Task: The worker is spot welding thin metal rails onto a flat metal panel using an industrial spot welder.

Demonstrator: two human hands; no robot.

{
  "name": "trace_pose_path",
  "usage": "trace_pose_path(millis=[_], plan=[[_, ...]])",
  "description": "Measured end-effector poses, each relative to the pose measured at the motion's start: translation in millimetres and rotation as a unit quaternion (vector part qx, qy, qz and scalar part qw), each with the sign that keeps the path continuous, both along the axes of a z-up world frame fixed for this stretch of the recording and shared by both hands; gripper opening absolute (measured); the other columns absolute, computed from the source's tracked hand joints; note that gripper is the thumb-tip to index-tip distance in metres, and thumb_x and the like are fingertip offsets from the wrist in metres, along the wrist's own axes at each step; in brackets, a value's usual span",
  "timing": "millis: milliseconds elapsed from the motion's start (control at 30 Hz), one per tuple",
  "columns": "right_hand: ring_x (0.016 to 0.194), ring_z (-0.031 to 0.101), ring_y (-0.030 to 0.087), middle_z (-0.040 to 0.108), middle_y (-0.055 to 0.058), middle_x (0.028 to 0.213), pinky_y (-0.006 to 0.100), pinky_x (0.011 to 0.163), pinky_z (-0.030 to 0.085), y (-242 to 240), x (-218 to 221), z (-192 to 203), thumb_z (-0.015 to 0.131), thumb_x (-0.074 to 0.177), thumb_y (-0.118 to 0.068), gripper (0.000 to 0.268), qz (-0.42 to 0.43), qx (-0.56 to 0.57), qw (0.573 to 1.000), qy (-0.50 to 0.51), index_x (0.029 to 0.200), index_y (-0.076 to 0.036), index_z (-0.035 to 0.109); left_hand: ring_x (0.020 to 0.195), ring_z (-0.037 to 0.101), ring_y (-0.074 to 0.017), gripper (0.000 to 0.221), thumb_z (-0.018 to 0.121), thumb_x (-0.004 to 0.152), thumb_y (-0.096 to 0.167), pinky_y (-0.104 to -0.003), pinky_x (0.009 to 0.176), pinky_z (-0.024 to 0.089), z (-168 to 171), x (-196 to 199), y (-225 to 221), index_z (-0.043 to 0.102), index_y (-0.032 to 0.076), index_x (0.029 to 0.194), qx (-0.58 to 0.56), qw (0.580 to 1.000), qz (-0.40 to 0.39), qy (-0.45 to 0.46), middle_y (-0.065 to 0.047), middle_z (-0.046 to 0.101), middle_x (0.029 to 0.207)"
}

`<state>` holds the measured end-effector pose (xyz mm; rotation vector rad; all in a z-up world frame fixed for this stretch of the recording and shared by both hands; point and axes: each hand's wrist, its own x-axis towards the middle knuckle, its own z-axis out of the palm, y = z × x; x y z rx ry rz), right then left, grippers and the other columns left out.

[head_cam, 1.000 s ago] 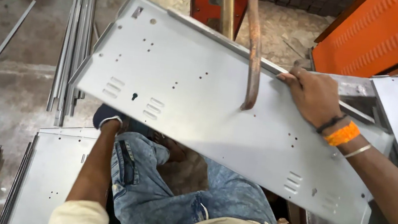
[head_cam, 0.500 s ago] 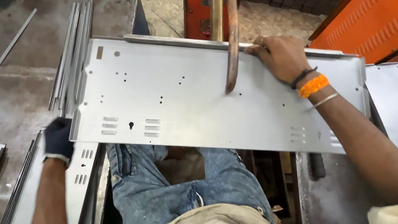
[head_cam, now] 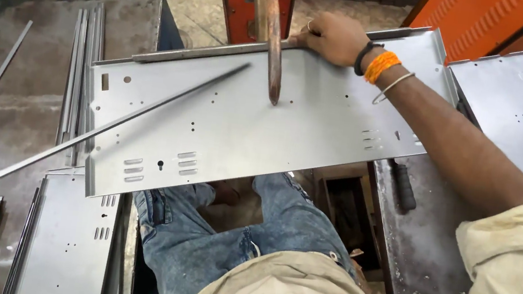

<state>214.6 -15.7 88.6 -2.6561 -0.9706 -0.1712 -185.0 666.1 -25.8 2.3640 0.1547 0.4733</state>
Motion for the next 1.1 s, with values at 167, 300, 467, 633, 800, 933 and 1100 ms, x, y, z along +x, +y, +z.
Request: trace_pose_path(millis=[167,300,467,633,800,933,1100], plan=[[0.074,0.068,0.040,0.071,0.023,0.083,0.050,0.070,0.053,-1,15,2,0.067,0.099,-0.046,0.044,0.018,-0.007,0.999,0.032,0.099,-0.003,0.079,0.078,0.069,-0.0230,0.007,0.067,0.106,0.009,-0.037,0.075,0.055,88,69,-140,0.070,0.004,0.110,0.151,0.988,-0.028,0.021,-0.016,0.072,0.088],[0.071,0.067,0.040,0.069,0.025,0.079,0.050,0.068,0.051,2,23,4,0.067,0.101,-0.047,0.050,0.018,-0.024,0.999,0.043,0.093,0.001,0.077,0.099,0.067,-0.0358,0.021,0.069,0.108,0.019,-0.045,0.087,0.052,107,123,-224,0.062,0.002,0.119,0.194,0.975,-0.074,-0.081,-0.018,0.069,0.103],[0.069,0.066,0.039,0.069,0.023,0.080,0.049,0.068,0.052,0,26,-2,0.066,0.102,-0.040,0.041,0.040,-0.012,0.998,0.045,0.094,-0.001,0.077,0.088,0.066,-0.0345,0.023,0.072,0.094,0.021,-0.046,0.077,0.050,137,165,-295,0.069,0.010,0.114,0.207,0.965,-0.124,-0.099,-0.012,0.068,0.092],[0.072,0.065,0.038,0.071,0.022,0.083,0.048,0.069,0.050,1,12,13,0.067,0.103,-0.037,0.037,0.110,0.029,0.992,0.055,0.096,-0.002,0.078,0.087,0.062,-0.0305,0.003,0.073,0.093,0.018,-0.046,0.081,0.047,127,192,-314,0.072,0.016,0.093,0.373,0.902,-0.081,-0.200,-0.008,0.063,0.086],[0.077,0.071,0.032,0.075,0.015,0.090,0.045,0.073,0.054,-3,14,4,0.061,0.106,-0.040,0.038,0.045,0.009,0.995,0.085,0.108,-0.005,0.076,0.085,0.060,-0.0288,0.020,0.077,0.090,0.031,-0.043,0.077,0.044,127,206,-327,0.069,0.013,0.093,0.446,0.862,-0.016,-0.241,-0.009,0.061,0.086],[0.088,0.071,0.034,0.075,0.016,0.100,0.045,0.074,0.054,-4,-8,15,0.066,0.101,-0.038,0.037,0.133,0.050,0.990,0.015,0.113,-0.006,0.076,0.089,0.063,-0.0327,0.024,0.076,0.091,0.032,-0.044,0.082,0.047,127,215,-318,0.069,0.009,0.095,0.388,0.881,0.001,-0.270,-0.012,0.064,0.088],[0.097,0.070,0.037,0.074,0.018,0.108,0.046,0.081,0.054,-12,-2,2,0.063,0.103,-0.034,0.035,0.156,0.050,0.986,-0.006,0.120,-0.005,0.073,0.079,0.069,-0.0397,0.046,0.077,0.096,0.054,-0.051,0.074,0.053,131,218,-304,0.072,0.010,0.089,0.284,0.958,0.020,-0.016,-0.018,0.072,0.088]])
